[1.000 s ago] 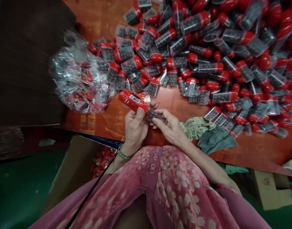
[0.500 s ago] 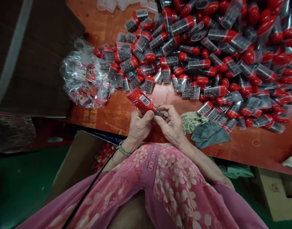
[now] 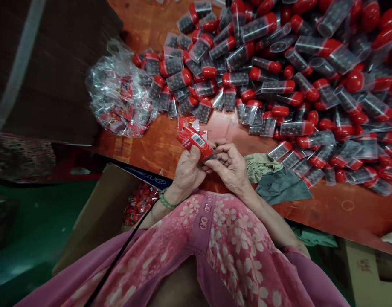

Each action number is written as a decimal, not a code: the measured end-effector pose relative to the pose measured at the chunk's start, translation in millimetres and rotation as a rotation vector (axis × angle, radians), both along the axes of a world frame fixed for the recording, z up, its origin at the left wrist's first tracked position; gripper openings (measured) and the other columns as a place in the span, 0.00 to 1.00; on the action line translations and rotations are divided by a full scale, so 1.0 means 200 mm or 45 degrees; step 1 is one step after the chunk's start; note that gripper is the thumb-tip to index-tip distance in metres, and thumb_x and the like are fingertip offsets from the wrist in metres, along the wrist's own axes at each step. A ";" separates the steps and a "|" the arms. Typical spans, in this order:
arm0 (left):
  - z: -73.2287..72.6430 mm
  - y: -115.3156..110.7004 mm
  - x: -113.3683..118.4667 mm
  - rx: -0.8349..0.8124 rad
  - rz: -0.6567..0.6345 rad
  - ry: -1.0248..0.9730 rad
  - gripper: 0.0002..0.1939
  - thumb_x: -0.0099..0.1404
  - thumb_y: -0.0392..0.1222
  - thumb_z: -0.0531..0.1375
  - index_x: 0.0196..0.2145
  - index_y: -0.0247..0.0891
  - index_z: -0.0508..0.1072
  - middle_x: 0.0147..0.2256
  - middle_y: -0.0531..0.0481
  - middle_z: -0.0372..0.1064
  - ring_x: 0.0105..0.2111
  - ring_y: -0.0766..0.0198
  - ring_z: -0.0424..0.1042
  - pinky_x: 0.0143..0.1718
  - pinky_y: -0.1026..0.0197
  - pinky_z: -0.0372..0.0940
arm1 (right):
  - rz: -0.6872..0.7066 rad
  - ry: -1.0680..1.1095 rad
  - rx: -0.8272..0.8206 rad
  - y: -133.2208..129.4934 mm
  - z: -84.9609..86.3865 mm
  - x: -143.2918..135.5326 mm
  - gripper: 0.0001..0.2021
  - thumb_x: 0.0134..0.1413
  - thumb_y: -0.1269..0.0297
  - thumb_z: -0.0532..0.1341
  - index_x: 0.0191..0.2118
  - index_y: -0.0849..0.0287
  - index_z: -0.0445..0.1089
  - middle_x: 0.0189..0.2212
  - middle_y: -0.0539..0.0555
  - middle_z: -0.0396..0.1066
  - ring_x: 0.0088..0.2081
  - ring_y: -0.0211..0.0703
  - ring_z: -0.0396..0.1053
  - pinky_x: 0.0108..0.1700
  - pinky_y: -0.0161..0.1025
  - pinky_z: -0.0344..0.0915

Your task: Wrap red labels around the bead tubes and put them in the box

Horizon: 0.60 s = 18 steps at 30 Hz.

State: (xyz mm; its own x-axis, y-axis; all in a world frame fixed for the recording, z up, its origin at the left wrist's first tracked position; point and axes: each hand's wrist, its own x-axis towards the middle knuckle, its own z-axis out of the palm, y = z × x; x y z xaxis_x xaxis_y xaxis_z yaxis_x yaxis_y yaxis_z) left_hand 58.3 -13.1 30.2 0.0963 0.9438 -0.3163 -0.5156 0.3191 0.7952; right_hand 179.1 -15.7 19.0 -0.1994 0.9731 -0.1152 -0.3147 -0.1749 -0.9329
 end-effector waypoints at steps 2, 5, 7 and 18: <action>-0.02 -0.03 0.02 -0.012 0.002 -0.013 0.27 0.56 0.68 0.65 0.32 0.38 0.77 0.26 0.52 0.69 0.20 0.73 0.55 0.19 0.67 0.54 | -0.003 0.011 0.012 0.01 -0.01 0.00 0.19 0.49 0.56 0.72 0.35 0.53 0.61 0.22 0.41 0.74 0.20 0.36 0.75 0.25 0.32 0.74; -0.05 -0.06 0.02 -0.043 0.010 -0.017 0.28 0.54 0.68 0.66 0.30 0.37 0.76 0.23 0.54 0.63 0.20 0.74 0.53 0.19 0.67 0.53 | -0.038 0.034 0.024 0.01 -0.04 -0.02 0.20 0.45 0.58 0.75 0.33 0.54 0.61 0.31 0.43 0.75 0.19 0.32 0.72 0.23 0.31 0.73; -0.05 -0.07 0.00 -0.066 0.012 -0.012 0.28 0.53 0.68 0.67 0.29 0.36 0.75 0.21 0.56 0.60 0.19 0.74 0.52 0.19 0.67 0.53 | -0.041 0.031 0.009 0.01 -0.05 -0.06 0.21 0.44 0.57 0.75 0.32 0.55 0.61 0.38 0.45 0.73 0.20 0.30 0.71 0.22 0.31 0.73; -0.15 -0.50 -0.77 -0.189 1.154 0.987 0.10 0.68 0.54 0.58 0.35 0.49 0.76 0.38 0.65 0.78 0.46 0.60 0.75 0.56 0.49 0.66 | 0.254 -0.817 0.524 -0.09 0.06 0.16 0.08 0.61 0.58 0.65 0.38 0.56 0.73 0.33 0.51 0.78 0.33 0.39 0.75 0.37 0.38 0.72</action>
State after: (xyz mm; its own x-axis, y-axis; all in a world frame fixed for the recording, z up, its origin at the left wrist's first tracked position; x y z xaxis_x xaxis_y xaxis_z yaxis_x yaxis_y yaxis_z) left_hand -95.6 -113.1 0.7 -0.8475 0.5197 -0.1082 -0.0009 0.2025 0.9793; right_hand 210.9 -33.9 30.8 -0.3914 0.9153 0.0945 0.3087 0.2274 -0.9236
